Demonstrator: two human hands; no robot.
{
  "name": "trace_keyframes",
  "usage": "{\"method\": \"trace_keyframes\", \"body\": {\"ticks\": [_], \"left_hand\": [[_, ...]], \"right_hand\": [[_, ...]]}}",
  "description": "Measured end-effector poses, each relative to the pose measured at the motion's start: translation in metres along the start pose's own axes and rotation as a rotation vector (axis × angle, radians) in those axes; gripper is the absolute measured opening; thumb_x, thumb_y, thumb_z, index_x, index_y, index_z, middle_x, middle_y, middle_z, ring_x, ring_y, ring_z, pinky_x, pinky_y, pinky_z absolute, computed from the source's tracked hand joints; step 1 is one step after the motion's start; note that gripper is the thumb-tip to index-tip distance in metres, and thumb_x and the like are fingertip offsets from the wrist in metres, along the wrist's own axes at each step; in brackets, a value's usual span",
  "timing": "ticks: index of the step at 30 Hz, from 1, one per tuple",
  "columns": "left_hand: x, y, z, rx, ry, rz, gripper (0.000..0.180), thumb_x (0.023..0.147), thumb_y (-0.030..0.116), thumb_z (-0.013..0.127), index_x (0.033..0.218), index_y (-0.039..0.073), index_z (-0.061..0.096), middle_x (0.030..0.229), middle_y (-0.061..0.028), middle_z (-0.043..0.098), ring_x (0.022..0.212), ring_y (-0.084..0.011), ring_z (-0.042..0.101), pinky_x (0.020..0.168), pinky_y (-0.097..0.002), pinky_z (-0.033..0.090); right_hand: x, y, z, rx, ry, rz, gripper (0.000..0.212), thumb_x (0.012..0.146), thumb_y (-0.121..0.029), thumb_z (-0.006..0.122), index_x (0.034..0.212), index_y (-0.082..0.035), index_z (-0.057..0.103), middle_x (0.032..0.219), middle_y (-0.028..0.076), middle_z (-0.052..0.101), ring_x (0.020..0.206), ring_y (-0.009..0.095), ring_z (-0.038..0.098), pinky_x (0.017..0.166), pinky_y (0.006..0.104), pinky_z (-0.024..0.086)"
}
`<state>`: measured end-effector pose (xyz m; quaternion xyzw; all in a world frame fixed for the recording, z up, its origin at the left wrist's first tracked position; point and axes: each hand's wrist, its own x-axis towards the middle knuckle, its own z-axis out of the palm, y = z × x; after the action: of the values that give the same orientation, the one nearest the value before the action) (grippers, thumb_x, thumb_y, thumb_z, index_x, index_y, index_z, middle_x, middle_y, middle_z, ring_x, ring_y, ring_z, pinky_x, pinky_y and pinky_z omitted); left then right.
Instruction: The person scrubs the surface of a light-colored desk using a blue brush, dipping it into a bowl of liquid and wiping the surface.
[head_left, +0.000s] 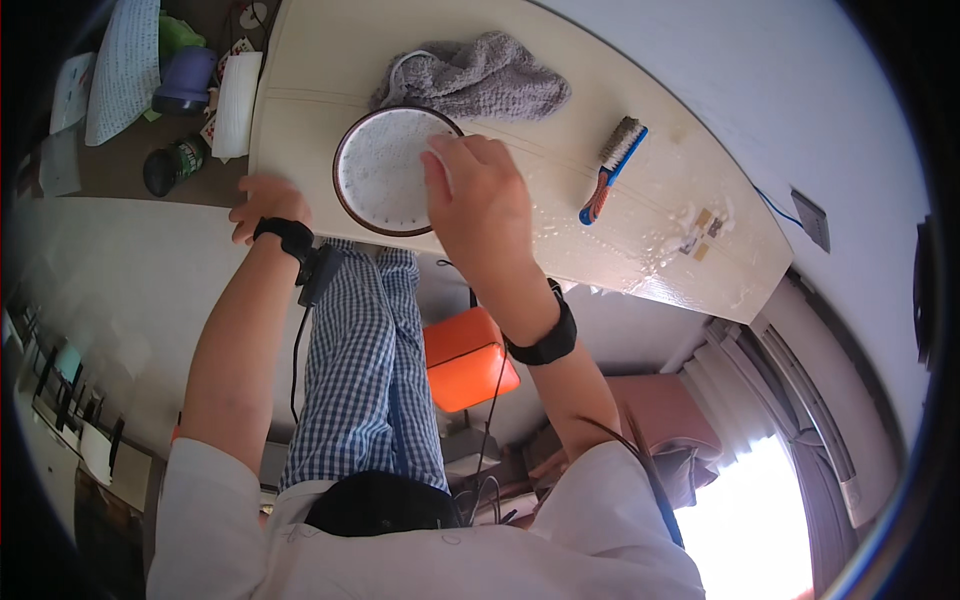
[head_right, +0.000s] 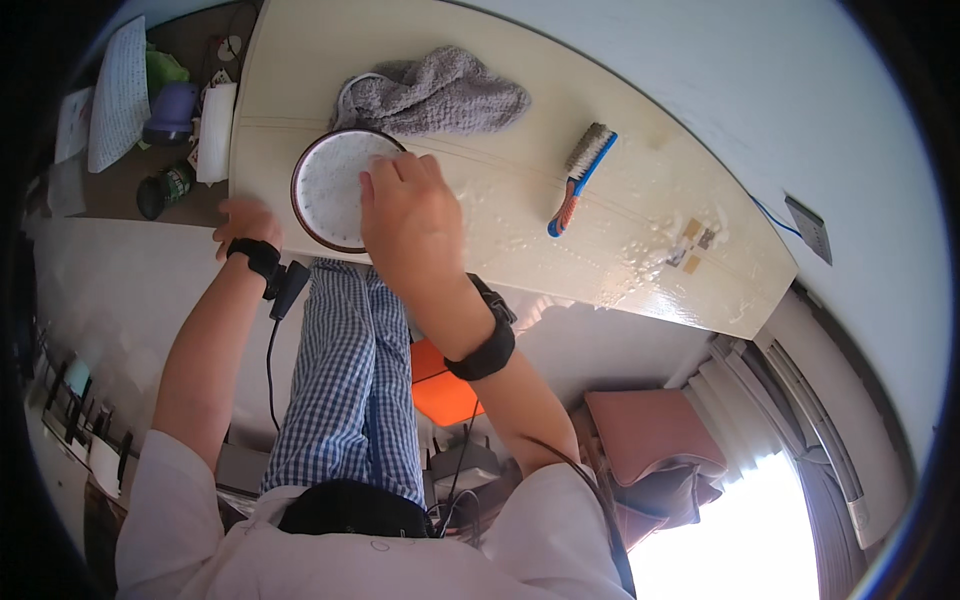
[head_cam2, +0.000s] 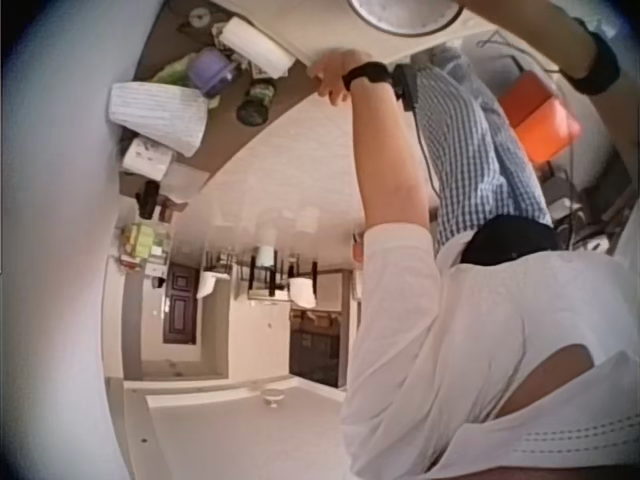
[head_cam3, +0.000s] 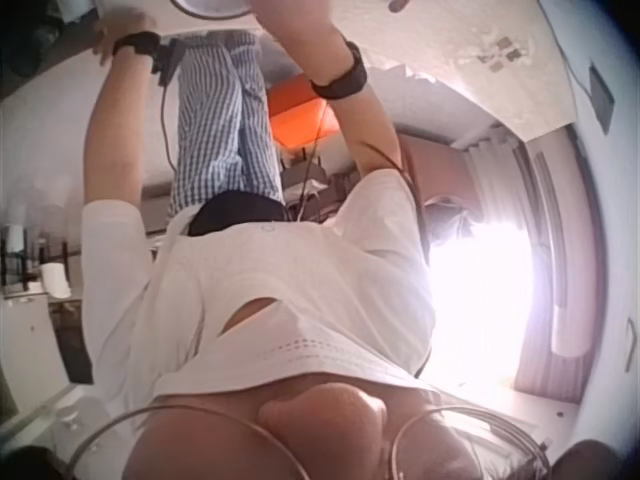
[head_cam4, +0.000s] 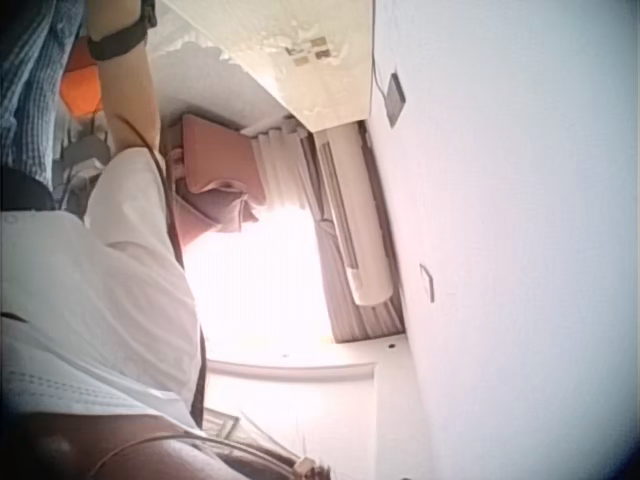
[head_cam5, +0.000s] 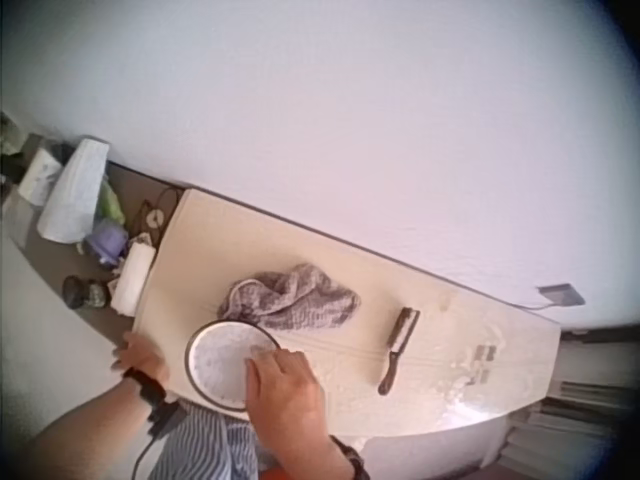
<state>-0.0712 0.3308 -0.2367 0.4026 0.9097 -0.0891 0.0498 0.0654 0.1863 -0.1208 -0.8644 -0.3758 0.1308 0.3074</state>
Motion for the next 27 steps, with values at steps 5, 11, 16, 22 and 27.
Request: {"method": "trace_keyframes", "body": {"ticks": [5, 11, 16, 22, 27], "left_hand": [[0.016, -0.007, 0.014, 0.018, 0.003, -0.006, 0.043, 0.076, 0.038, 0.033, 0.103, 0.006, 0.041, 0.105, -0.0133, 0.039, 0.095, -0.0293, 0.04, 0.074, -0.0374, 0.039], [0.005, -0.002, 0.005, 0.057, 0.001, -0.009, 0.042, 0.076, 0.038, 0.034, 0.104, 0.007, 0.04, 0.106, -0.0132, 0.039, 0.096, -0.0295, 0.039, 0.075, -0.0372, 0.038], [0.003, 0.001, 0.004, 0.082, 0.003, -0.005, 0.041, 0.076, 0.037, 0.034, 0.105, 0.008, 0.04, 0.107, -0.0132, 0.038, 0.097, -0.0297, 0.039, 0.076, -0.0371, 0.038], [0.002, 0.001, 0.005, 0.113, -0.007, 0.003, 0.041, 0.076, 0.037, 0.035, 0.106, 0.01, 0.039, 0.108, -0.0131, 0.038, 0.097, -0.0299, 0.038, 0.076, -0.0369, 0.038], [0.006, -0.004, 0.007, 0.135, -0.026, 0.006, 0.04, 0.076, 0.037, 0.036, 0.107, 0.011, 0.038, 0.108, -0.0131, 0.038, 0.098, -0.0301, 0.038, 0.077, -0.0367, 0.038]], "right_hand": [[0.006, -0.003, 0.027, 0.264, 0.032, 0.119, 0.015, 0.076, -0.011, 0.048, 0.073, 0.002, 0.056, 0.069, 0.017, 0.055, 0.064, 0.032, 0.052, 0.06, 0.0357, 0.042], [0.012, -0.006, 0.046, 0.26, -0.276, 0.348, 0.02, 0.075, -0.013, 0.046, 0.07, 0.004, 0.055, 0.066, 0.017, 0.054, 0.056, 0.03, 0.053, 0.054, 0.0357, 0.042], [0.015, 0.004, 0.036, 1.04, -0.506, 0.815, 0.024, 0.076, -0.014, 0.042, 0.077, 0.007, 0.055, 0.072, 0.016, 0.057, 0.062, 0.026, 0.056, 0.059, 0.0338, 0.046], [0.011, 0.023, 0.001, 1.66, -0.531, 0.95, 0.026, 0.079, -0.014, 0.04, 0.082, 0.008, 0.052, 0.08, 0.016, 0.057, 0.075, 0.026, 0.056, 0.073, 0.0353, 0.044], [0.004, 0.077, -0.045, 1.869, -0.404, 0.909, 0.024, 0.079, -0.012, 0.04, 0.082, 0.007, 0.053, 0.081, 0.016, 0.057, 0.077, 0.026, 0.056, 0.076, 0.0355, 0.043]]}}
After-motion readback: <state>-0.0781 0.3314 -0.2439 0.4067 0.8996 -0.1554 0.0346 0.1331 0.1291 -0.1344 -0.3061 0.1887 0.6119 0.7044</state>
